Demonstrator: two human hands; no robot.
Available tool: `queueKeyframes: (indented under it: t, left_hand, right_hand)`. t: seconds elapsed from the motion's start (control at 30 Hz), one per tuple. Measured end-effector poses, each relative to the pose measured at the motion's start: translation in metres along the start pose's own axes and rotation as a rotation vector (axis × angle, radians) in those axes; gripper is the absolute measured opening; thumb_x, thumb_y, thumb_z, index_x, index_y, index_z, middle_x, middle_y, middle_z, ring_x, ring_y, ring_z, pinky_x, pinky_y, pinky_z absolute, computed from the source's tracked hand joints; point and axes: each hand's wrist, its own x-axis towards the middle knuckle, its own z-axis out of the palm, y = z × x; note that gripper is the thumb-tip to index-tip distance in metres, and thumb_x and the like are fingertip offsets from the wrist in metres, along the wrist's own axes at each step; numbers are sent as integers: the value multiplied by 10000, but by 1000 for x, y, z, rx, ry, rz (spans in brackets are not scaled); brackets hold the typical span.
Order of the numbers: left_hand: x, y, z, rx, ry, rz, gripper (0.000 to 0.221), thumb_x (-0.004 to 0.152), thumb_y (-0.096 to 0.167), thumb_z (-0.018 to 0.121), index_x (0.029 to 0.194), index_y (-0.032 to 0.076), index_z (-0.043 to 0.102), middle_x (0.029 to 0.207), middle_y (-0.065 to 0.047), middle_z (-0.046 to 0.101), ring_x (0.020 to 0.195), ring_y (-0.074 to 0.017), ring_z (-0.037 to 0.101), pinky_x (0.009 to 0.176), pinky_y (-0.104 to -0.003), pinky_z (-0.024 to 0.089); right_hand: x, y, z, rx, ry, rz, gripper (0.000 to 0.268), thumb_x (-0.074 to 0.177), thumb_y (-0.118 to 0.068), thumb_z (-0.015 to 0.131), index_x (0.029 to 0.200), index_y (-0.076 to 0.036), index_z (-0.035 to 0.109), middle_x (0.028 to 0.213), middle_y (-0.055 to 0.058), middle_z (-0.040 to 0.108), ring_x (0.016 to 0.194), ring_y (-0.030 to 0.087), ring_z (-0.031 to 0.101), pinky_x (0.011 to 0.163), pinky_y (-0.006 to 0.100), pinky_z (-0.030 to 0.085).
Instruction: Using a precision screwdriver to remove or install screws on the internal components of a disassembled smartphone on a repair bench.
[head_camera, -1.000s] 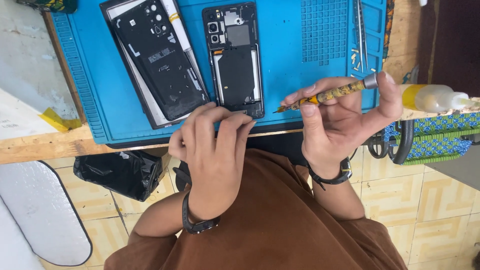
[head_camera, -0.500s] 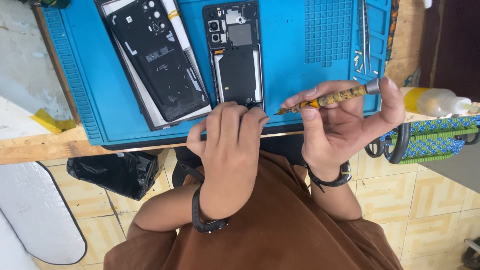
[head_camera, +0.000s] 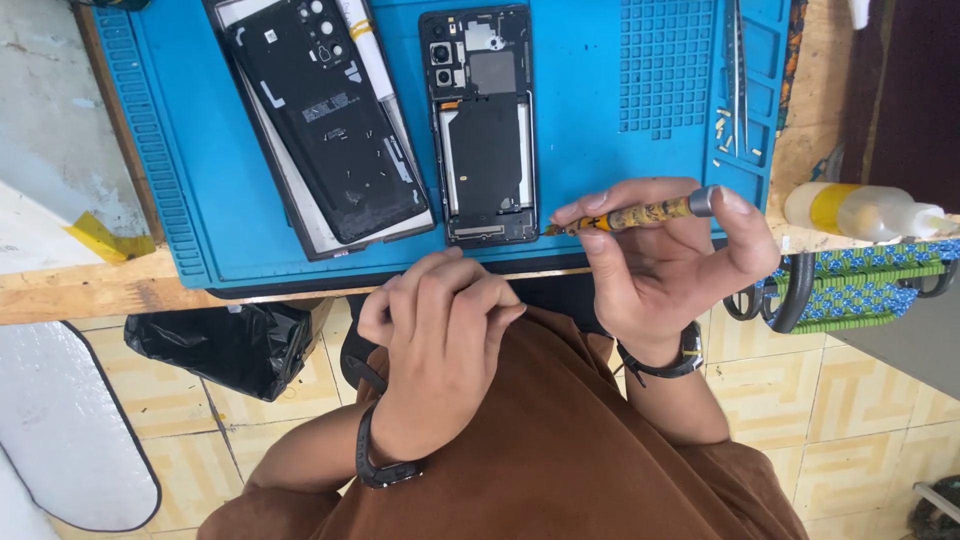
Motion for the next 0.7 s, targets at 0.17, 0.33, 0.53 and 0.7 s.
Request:
queueKeyframes:
  t: [0.17, 0.33, 0.53, 0.7]
  left_hand:
    - [-2, -17, -2, -160, 17, 67, 112, 900, 3, 470, 841, 93, 504, 906, -84, 508, 917, -299, 546, 780, -400, 278]
    - [4, -22, -3, -274, -10, 86, 123, 955, 92, 442, 867, 56, 521, 929, -116, 516, 918, -317, 539, 784, -409, 337]
    - [16, -24, -8, -282, 60, 51, 138, 973, 117, 406, 889, 85, 511, 928, -81, 534, 916, -280, 548, 803, -400, 270]
    - [25, -26, -13, -244, 89, 36, 22, 957, 133, 548, 958, 115, 537, 940, -45, 572, 956, -261, 574, 803, -381, 234]
  right_hand:
    - [3, 1, 3, -89, -75, -88, 552, 914, 71, 497, 1315, -203, 233, 876, 278, 445, 693, 314, 566, 613, 443, 612]
    - [3, 2, 2, -126, -103, -122, 541, 920, 74, 494, 1313, -192, 234, 879, 274, 458, 716, 311, 568, 628, 428, 611]
    - [4, 0, 5, -144, -117, -143, 546, 923, 78, 488, 1316, -206, 238, 869, 261, 464, 703, 299, 562, 618, 392, 599]
    - [3, -1, 6, -160, -94, -142, 534, 929, 57, 488, 1313, -217, 237, 868, 256, 449, 698, 289, 551, 618, 401, 602]
